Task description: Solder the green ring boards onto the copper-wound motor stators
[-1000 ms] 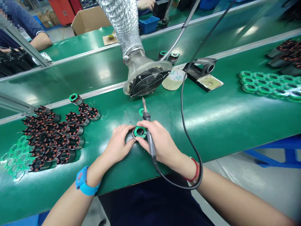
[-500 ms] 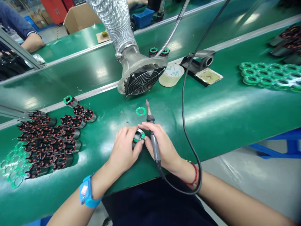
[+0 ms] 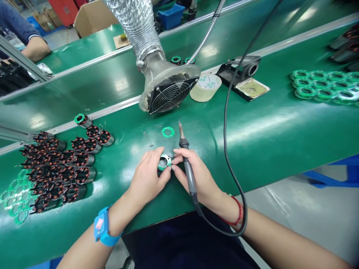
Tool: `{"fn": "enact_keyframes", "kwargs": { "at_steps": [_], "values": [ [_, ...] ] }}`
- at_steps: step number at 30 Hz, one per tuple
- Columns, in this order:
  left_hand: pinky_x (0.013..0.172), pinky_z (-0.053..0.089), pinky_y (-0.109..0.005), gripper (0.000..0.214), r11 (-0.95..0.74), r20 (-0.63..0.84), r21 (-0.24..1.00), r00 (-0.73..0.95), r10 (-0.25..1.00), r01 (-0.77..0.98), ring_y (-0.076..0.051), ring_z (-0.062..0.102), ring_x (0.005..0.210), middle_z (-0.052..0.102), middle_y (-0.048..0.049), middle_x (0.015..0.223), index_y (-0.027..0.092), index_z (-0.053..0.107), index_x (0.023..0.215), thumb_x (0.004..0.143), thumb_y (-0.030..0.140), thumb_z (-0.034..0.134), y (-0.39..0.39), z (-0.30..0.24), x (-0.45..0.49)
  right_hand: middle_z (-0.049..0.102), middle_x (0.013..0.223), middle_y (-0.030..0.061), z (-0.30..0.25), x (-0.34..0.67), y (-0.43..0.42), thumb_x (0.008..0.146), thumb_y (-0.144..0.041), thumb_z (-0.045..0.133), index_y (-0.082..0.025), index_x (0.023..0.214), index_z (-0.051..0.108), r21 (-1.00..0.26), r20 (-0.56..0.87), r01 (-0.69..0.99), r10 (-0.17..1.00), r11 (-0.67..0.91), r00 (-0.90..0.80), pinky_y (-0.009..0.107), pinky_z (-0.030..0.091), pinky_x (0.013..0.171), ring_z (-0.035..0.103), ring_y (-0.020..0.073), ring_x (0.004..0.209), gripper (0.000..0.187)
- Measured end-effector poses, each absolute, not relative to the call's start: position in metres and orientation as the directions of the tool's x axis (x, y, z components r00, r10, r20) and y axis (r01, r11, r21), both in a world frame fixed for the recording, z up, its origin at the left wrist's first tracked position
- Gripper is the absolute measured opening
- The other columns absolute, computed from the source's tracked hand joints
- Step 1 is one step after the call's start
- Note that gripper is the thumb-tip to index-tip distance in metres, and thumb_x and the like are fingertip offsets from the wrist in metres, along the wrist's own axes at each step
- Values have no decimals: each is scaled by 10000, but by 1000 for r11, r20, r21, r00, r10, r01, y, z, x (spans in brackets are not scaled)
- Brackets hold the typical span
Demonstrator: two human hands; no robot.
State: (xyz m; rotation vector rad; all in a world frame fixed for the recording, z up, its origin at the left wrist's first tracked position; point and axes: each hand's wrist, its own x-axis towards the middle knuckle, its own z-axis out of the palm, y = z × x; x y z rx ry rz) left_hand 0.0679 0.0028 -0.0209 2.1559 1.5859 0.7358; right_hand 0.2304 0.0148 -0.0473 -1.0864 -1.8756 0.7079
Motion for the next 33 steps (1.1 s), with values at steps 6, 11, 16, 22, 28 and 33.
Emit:
{"fn": "enact_keyframes", "kwargs": {
  "at_steps": [6, 11, 16, 22, 28, 33],
  "values": [
    [984, 426, -451, 591, -247, 77, 613, 254, 964, 750, -272, 513, 1175, 528, -162, 1269, 154, 296, 1342, 833, 272, 571, 3, -19, 59, 606, 1113, 101, -38, 233, 19, 811, -127, 560, -241, 1294, 372, -699, 416, 472, 842, 538, -344, 476, 494, 873, 563, 269, 1038, 531],
    [963, 381, -495, 630, -275, -17, 490, 324, 946, 827, -310, 453, 1183, 484, -151, 1311, 179, 327, 1335, 782, 262, 616, 0, -15, 39, 590, 1172, 104, -23, 229, 34, 835, -120, 520, -229, 1326, 351, -632, 313, 423, 714, 649, -627, 451, 487, 885, 563, 248, 1057, 531],
    [807, 392, -386, 92, -243, -60, 433, 297, 953, 868, -213, 551, 860, 623, -46, 870, 190, 554, 888, 880, 185, 463, 3, 1, 24, 612, 1018, 98, -27, 221, 39, 869, -275, 561, -207, 1260, 413, -546, 361, 527, 751, 651, -553, 443, 503, 780, 574, 254, 893, 423],
    [659, 406, -250, 89, -6, -86, 792, 121, 989, 611, -123, 508, 681, 570, 10, 737, 182, 559, 790, 855, 203, 502, 7, 0, 32, 624, 975, 112, -33, 213, 33, 851, -345, 587, -184, 1270, 426, -532, 413, 529, 748, 661, -520, 430, 497, 728, 568, 271, 875, 477],
    [614, 412, -216, 116, 176, -206, 935, 66, 976, 308, -98, 507, 636, 594, 13, 722, 159, 585, 804, 816, 274, 568, 9, -14, 38, 648, 1153, 98, -29, 216, 30, 863, -187, 524, -239, 1330, 366, -487, 561, 314, 567, 815, -603, 441, 453, 856, 559, 251, 1091, 496],
    [547, 345, -199, 125, 219, -228, 926, -4, 974, 307, -82, 423, 568, 484, 51, 613, 165, 550, 731, 793, 272, 563, 10, -12, 36, 713, 958, 63, -31, 217, 30, 860, -135, 498, -216, 1238, 453, -506, 545, 377, 626, 776, -557, 406, 470, 753, 619, 217, 831, 390]
  ]
}}
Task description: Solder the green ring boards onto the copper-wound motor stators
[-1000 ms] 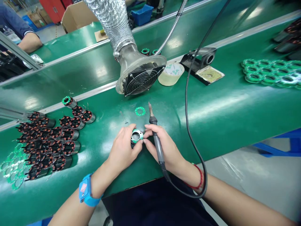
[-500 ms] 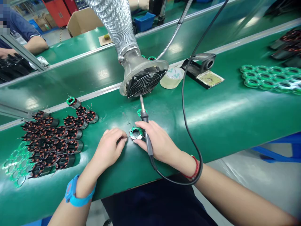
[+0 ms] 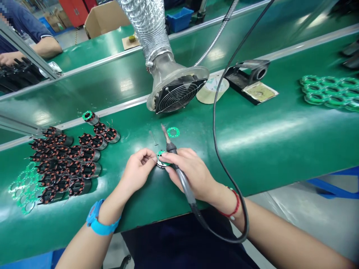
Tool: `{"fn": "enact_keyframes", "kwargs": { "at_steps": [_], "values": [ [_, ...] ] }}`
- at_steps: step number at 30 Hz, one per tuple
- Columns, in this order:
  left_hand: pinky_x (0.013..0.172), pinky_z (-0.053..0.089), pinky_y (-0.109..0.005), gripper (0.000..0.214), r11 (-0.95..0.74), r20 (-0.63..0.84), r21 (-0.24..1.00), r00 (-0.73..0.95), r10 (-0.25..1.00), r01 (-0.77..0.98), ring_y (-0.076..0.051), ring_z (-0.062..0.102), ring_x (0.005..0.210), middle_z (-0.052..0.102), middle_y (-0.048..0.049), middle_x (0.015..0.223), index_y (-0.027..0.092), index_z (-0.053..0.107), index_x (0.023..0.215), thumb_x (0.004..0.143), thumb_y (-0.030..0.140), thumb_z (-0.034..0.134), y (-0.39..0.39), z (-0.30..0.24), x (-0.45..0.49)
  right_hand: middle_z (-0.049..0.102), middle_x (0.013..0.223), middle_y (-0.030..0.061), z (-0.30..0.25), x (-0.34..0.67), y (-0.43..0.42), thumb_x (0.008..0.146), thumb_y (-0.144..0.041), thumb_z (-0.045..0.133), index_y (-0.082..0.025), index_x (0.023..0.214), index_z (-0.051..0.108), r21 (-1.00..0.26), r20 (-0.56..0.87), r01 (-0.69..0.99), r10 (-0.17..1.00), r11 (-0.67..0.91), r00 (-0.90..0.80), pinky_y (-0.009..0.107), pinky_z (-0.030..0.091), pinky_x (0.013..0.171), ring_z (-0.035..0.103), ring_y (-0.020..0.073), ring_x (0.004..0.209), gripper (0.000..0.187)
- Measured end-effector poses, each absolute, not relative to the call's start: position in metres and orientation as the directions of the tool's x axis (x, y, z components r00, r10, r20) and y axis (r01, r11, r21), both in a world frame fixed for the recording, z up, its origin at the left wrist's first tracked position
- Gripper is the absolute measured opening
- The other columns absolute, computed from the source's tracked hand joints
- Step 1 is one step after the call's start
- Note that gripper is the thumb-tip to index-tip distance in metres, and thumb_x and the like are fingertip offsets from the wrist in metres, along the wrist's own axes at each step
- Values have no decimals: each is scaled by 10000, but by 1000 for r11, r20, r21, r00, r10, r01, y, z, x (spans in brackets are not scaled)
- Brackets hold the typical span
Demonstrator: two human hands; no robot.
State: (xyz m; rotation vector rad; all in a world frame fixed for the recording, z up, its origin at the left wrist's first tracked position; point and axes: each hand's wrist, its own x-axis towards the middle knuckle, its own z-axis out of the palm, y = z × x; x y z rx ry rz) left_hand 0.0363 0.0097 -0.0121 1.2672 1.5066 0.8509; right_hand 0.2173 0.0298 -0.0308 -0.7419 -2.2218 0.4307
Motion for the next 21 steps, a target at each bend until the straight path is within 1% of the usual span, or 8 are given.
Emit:
{"fn": "enact_keyframes", "kwargs": {
  "at_steps": [2, 4, 5, 7, 10, 12, 15, 21],
  "values": [
    [538, 329, -198, 107, 209, -212, 919, -29, 977, 334, -81, 411, 563, 473, 54, 606, 168, 533, 713, 788, 244, 539, 10, -12, 37, 727, 924, 42, -30, 217, 31, 856, -95, 490, -211, 1227, 452, -526, 569, 334, 616, 782, -546, 397, 476, 759, 623, 194, 762, 390],
    [542, 326, -200, 96, 196, -194, 913, -42, 980, 358, -81, 409, 566, 469, 56, 608, 172, 516, 702, 783, 222, 515, 12, -12, 38, 735, 906, 31, -28, 217, 31, 866, -80, 485, -209, 1248, 440, -550, 592, 309, 623, 776, -511, 399, 482, 801, 646, 189, 787, 405],
    [544, 325, -201, 91, 191, -188, 911, -46, 981, 366, -82, 408, 568, 465, 57, 607, 174, 507, 698, 780, 215, 506, 12, -13, 38, 737, 886, 30, -27, 217, 31, 875, -91, 490, -207, 1257, 439, -561, 603, 310, 636, 767, -482, 395, 486, 808, 658, 190, 802, 402],
    [545, 321, -205, 89, 188, -181, 908, -52, 982, 376, -83, 399, 566, 449, 59, 602, 178, 492, 690, 771, 214, 496, 14, -16, 37, 734, 835, 29, -25, 220, 29, 890, -145, 510, -207, 1237, 472, -597, 608, 326, 679, 733, -412, 376, 503, 767, 671, 190, 779, 355],
    [544, 316, -207, 76, 190, -183, 907, -54, 982, 377, -85, 396, 564, 438, 61, 598, 180, 483, 690, 760, 211, 484, 15, -19, 37, 721, 813, 32, -25, 228, 26, 902, -253, 511, -219, 1105, 567, -690, 576, 325, 763, 647, -294, 354, 514, 667, 666, 181, 697, 213],
    [543, 313, -207, 71, 193, -187, 906, -54, 981, 376, -85, 398, 561, 437, 61, 596, 180, 484, 694, 757, 211, 481, 16, -19, 37, 712, 809, 34, -28, 233, 24, 902, -301, 498, -222, 1018, 600, -743, 558, 283, 794, 607, -240, 355, 517, 635, 655, 178, 661, 173],
    [545, 317, -209, 72, 207, -199, 905, -62, 978, 371, -89, 412, 564, 448, 59, 598, 180, 489, 696, 753, 223, 488, 16, -19, 37, 692, 761, 29, -32, 237, 23, 888, -303, 494, -221, 958, 613, -776, 547, 219, 804, 592, -233, 356, 514, 599, 623, 169, 598, 161],
    [551, 323, -213, 72, 224, -215, 901, -66, 974, 371, -93, 421, 563, 462, 56, 595, 184, 493, 692, 743, 235, 489, 17, -18, 37, 679, 730, 22, -30, 236, 24, 868, -251, 507, -224, 934, 619, -772, 570, 181, 790, 609, -226, 338, 497, 559, 599, 158, 563, 133]
  ]
}}
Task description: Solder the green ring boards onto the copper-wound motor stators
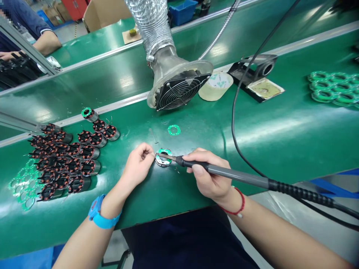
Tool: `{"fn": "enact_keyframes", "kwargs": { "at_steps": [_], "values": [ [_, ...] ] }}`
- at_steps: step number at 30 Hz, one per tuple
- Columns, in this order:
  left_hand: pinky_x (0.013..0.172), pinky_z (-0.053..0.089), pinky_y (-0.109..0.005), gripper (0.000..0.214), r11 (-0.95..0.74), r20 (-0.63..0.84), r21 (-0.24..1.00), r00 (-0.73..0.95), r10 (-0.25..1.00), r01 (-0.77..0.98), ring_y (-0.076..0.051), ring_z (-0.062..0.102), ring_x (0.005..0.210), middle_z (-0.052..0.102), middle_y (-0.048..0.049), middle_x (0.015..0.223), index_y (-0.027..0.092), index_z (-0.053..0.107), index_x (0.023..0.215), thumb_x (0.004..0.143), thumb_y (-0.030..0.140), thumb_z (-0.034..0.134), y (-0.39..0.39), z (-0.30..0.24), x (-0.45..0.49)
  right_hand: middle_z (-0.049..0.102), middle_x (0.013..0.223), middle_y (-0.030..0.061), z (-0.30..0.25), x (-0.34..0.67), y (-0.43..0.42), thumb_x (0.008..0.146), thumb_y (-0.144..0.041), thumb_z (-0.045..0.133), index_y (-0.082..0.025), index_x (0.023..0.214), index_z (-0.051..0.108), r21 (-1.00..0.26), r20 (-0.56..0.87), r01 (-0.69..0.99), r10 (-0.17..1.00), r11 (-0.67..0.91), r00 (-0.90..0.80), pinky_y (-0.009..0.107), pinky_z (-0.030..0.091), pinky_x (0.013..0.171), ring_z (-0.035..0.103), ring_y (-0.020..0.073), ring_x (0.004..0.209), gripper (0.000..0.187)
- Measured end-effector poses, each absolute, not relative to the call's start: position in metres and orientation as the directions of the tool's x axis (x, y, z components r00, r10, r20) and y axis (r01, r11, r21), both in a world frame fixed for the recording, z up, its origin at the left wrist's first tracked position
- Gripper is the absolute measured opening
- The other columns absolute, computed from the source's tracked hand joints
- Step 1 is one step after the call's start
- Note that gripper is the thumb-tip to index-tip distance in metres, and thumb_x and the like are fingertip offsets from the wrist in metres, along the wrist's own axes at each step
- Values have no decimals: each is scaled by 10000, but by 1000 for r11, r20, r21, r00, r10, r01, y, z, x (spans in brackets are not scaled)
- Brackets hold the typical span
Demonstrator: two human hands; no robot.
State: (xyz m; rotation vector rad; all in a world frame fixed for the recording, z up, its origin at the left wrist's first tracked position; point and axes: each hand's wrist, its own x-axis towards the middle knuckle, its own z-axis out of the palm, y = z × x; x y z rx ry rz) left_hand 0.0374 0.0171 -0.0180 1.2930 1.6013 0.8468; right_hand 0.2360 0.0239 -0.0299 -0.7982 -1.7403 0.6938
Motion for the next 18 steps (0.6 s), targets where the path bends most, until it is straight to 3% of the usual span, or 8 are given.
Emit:
{"fn": "enact_keyframes", "kwargs": {
  "at_steps": [8, 12, 15, 18],
  "values": [
    [524, 304, -205, 57, 217, -210, 899, -61, 976, 379, -84, 403, 543, 446, 62, 583, 182, 487, 684, 730, 217, 490, 17, -18, 37, 684, 726, 27, -32, 237, 23, 892, -311, 487, -228, 937, 620, -773, 571, 185, 793, 607, -213, 356, 505, 564, 599, 163, 554, 164],
    [530, 307, -205, 56, 204, -199, 892, -55, 978, 404, -84, 397, 542, 438, 64, 579, 185, 475, 683, 736, 198, 479, 17, -18, 37, 722, 856, 44, -28, 234, 25, 903, -281, 508, -238, 1089, 583, -777, 550, 230, 809, 586, -206, 369, 535, 659, 673, 189, 701, 205],
    [534, 302, -210, 58, 200, -193, 877, -61, 979, 437, -85, 394, 534, 435, 66, 569, 187, 466, 674, 732, 191, 472, 17, -16, 38, 724, 996, 57, -24, 228, 30, 922, -206, 462, -245, 1258, 475, -751, 480, 320, 810, 578, -337, 393, 529, 819, 683, 207, 927, 338],
    [534, 289, -214, 68, 183, -173, 865, -64, 983, 468, -88, 392, 532, 424, 68, 559, 190, 446, 655, 721, 181, 464, 17, -14, 39, 678, 1124, 78, -22, 221, 36, 885, -156, 471, -250, 1273, 457, -651, 437, 381, 734, 657, -520, 428, 495, 898, 624, 228, 1064, 400]
  ]
}}
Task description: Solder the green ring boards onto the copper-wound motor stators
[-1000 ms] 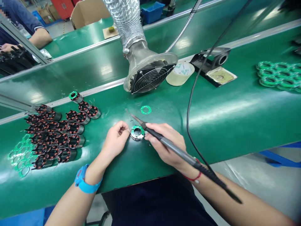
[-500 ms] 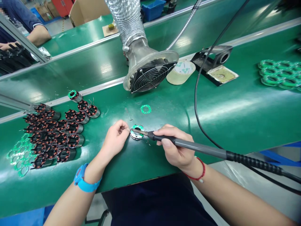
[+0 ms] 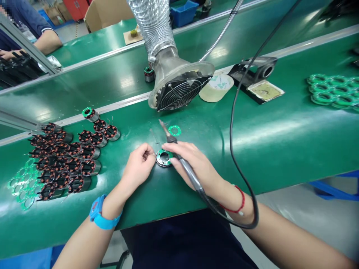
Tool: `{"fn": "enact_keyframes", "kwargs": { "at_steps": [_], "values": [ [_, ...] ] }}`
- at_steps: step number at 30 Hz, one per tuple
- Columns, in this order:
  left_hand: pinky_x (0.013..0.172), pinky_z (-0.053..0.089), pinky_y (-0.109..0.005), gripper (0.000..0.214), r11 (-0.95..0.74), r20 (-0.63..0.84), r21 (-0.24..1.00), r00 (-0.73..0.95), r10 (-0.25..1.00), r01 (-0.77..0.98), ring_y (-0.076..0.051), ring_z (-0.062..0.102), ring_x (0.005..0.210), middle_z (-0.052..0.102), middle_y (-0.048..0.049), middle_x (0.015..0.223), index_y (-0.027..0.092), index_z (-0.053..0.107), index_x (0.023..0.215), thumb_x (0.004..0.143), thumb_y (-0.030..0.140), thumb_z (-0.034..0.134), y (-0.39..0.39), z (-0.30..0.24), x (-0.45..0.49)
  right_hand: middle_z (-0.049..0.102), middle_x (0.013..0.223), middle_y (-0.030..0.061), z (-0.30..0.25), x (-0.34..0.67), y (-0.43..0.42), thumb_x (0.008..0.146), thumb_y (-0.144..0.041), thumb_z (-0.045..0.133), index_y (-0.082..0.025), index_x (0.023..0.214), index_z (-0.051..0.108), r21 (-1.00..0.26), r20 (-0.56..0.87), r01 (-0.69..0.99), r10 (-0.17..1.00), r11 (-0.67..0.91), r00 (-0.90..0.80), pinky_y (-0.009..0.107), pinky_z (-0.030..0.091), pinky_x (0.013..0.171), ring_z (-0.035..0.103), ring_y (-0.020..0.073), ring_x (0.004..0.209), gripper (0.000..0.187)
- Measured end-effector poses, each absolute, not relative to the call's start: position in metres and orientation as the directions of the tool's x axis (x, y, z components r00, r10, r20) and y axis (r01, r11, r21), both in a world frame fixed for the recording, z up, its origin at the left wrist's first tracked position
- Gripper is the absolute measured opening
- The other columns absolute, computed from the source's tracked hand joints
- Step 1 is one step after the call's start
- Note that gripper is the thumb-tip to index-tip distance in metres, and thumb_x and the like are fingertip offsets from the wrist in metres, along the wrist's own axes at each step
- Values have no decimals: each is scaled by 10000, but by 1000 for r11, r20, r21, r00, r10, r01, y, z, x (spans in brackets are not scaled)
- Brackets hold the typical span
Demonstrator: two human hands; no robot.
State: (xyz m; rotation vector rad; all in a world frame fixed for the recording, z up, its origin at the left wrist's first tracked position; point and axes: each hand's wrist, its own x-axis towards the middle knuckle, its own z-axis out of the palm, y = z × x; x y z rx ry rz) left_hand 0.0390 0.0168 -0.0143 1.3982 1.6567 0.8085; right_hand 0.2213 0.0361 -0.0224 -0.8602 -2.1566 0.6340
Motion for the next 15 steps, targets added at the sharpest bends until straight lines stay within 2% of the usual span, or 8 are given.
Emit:
{"fn": "enact_keyframes", "kwargs": {
  "at_steps": [2, 6, 9, 12, 15],
  "values": [
    [535, 281, -217, 85, 167, -155, 861, -65, 986, 480, -90, 386, 531, 411, 70, 550, 193, 425, 640, 715, 172, 459, 17, -13, 40, 634, 1187, 92, -24, 218, 39, 831, -118, 484, -247, 1296, 432, -603, 410, 380, 681, 702, -607, 464, 473, 931, 579, 248, 1123, 486],
    [537, 283, -220, 104, 155, -139, 860, -69, 988, 486, -89, 379, 527, 389, 74, 544, 196, 407, 637, 720, 156, 455, 17, -14, 41, 601, 1208, 88, -26, 214, 39, 782, -57, 454, -259, 1349, 353, -605, 359, 366, 653, 707, -667, 479, 461, 938, 560, 244, 1114, 611],
    [537, 296, -219, 98, 163, -148, 858, -69, 987, 486, -89, 394, 532, 398, 74, 557, 195, 425, 665, 747, 162, 468, 17, -15, 40, 618, 1159, 90, -28, 214, 38, 806, -86, 485, -248, 1331, 365, -610, 349, 384, 670, 693, -655, 463, 486, 887, 571, 244, 1039, 563],
    [574, 357, -227, 45, 190, -173, 855, -81, 982, 482, -101, 455, 584, 469, 58, 636, 194, 479, 785, 806, 232, 489, 14, -15, 40, 636, 1110, 109, -30, 217, 38, 844, -195, 554, -225, 1315, 390, -593, 369, 440, 713, 675, -596, 473, 502, 847, 578, 265, 994, 499],
    [659, 423, -263, 108, 152, -197, 812, 19, 980, 563, -133, 519, 703, 545, 15, 774, 195, 506, 880, 840, 295, 509, 8, -14, 42, 636, 1123, 125, -33, 222, 40, 861, -276, 576, -216, 1336, 372, -609, 405, 469, 759, 640, -510, 475, 515, 838, 600, 271, 987, 520]
  ]
}}
